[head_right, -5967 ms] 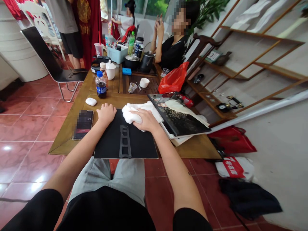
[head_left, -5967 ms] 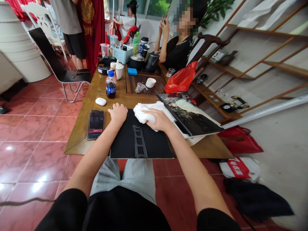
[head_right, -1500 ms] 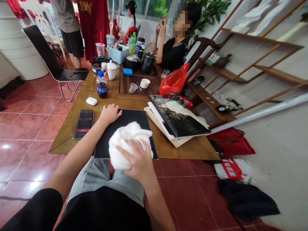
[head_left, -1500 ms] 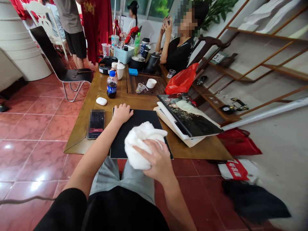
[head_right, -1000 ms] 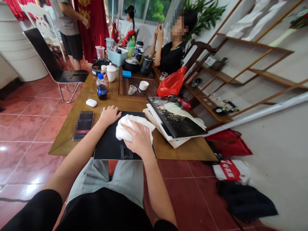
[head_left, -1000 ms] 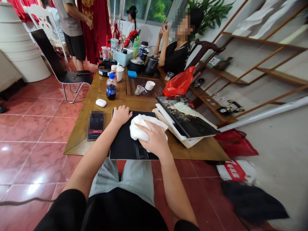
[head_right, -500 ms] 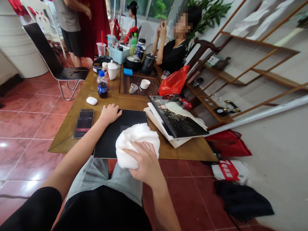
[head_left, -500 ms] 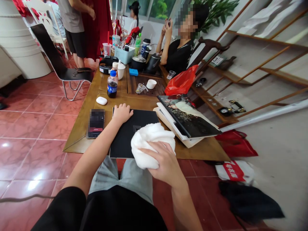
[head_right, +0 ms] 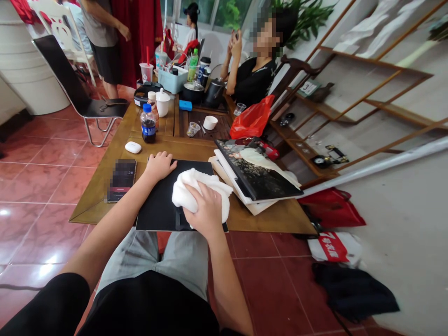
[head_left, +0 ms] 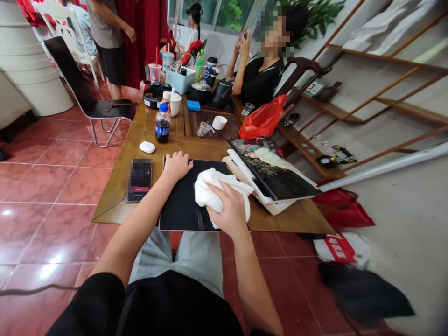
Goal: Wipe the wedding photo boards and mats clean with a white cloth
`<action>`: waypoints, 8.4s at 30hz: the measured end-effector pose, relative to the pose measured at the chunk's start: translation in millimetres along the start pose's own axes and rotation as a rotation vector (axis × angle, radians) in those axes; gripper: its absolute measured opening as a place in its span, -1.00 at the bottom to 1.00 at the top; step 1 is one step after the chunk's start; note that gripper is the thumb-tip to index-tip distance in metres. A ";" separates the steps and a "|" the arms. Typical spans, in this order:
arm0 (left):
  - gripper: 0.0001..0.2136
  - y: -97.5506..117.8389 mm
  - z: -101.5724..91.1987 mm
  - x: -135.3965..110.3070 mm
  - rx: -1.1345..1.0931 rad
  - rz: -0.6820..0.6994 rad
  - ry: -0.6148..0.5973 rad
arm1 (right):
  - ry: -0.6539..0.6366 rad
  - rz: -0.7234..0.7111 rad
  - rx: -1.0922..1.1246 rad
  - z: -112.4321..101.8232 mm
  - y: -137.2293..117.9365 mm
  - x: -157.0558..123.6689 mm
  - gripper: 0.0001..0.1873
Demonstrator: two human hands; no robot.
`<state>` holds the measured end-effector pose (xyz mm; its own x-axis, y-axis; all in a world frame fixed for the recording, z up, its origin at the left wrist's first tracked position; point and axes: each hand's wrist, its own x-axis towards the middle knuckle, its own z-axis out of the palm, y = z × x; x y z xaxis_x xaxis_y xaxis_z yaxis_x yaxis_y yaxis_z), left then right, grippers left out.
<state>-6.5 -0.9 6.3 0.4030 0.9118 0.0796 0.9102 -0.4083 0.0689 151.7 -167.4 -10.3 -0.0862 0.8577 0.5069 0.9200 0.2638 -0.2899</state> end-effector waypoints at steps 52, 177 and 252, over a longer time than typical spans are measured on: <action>-0.61 -0.8 0.6 1.9 -0.003 -0.027 0.003 | 0.032 -0.301 -0.076 -38.3 -33.6 -44.7 -0.34; -0.60 1.8 3.1 2.1 -0.038 -0.023 0.010 | -0.278 -0.094 -0.290 -19.9 10.7 30.9 -0.49; -0.57 0.7 10.3 5.7 -0.040 -0.059 0.037 | -0.132 -0.161 -0.119 -35.1 26.6 -51.2 -0.41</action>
<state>-2.7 4.5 -3.4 0.3443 0.9323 0.1107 0.9275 -0.3561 0.1139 194.0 -219.8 -15.5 -0.2777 0.8612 0.4258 0.9282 0.3548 -0.1121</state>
